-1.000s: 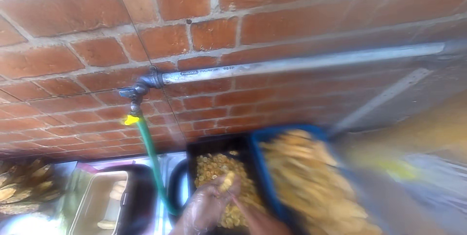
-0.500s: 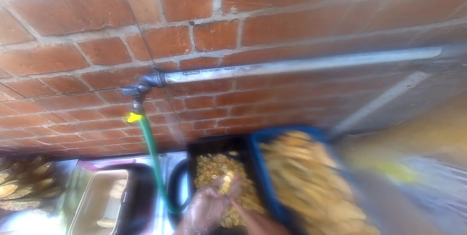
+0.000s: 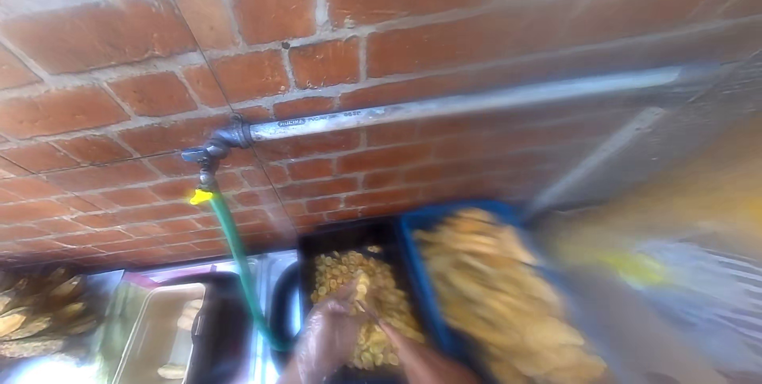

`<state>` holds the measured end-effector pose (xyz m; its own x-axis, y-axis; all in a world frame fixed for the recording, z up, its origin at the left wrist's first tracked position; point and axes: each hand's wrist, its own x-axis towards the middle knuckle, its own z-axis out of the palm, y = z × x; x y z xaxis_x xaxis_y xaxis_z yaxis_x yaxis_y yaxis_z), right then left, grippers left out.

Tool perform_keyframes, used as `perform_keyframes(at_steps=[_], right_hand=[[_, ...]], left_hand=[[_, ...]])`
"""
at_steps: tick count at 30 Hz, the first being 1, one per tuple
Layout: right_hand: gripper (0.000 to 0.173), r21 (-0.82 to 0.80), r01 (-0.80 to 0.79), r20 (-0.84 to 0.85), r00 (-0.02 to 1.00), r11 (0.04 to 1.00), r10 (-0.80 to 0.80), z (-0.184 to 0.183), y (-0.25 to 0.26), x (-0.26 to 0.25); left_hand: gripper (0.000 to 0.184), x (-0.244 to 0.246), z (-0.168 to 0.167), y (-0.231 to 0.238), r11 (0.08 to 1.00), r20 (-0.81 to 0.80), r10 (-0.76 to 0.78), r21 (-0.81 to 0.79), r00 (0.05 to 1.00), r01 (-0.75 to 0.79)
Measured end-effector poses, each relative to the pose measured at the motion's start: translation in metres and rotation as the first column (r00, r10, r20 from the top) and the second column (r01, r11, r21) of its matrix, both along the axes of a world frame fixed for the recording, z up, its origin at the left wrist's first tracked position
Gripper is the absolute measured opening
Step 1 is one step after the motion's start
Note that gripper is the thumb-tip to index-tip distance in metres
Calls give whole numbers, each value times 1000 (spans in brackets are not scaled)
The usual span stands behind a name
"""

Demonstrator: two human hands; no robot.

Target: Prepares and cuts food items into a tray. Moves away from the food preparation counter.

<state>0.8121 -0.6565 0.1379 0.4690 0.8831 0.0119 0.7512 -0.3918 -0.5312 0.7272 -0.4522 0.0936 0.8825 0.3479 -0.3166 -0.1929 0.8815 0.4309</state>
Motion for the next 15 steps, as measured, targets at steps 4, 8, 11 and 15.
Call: perform_keyframes(at_steps=[4,8,11,15], right_hand=[[55,-286,34,-94,994,958,-64,6,-9,14],[53,-315,57,-218,967,947,-130,4,-20,28],[51,-278,71,-297,942,958,-156,-5,-34,35],[50,-160,97,-383,911,982,-152,-8,-61,49]], left_hand=[[36,3,21,5,653,-402,138,724,905,223],[33,18,29,17,382,-485,215,841,848,384],[33,43,36,19,233,-480,219,871,849,433],[37,94,57,-5,-70,-594,47,800,803,596]])
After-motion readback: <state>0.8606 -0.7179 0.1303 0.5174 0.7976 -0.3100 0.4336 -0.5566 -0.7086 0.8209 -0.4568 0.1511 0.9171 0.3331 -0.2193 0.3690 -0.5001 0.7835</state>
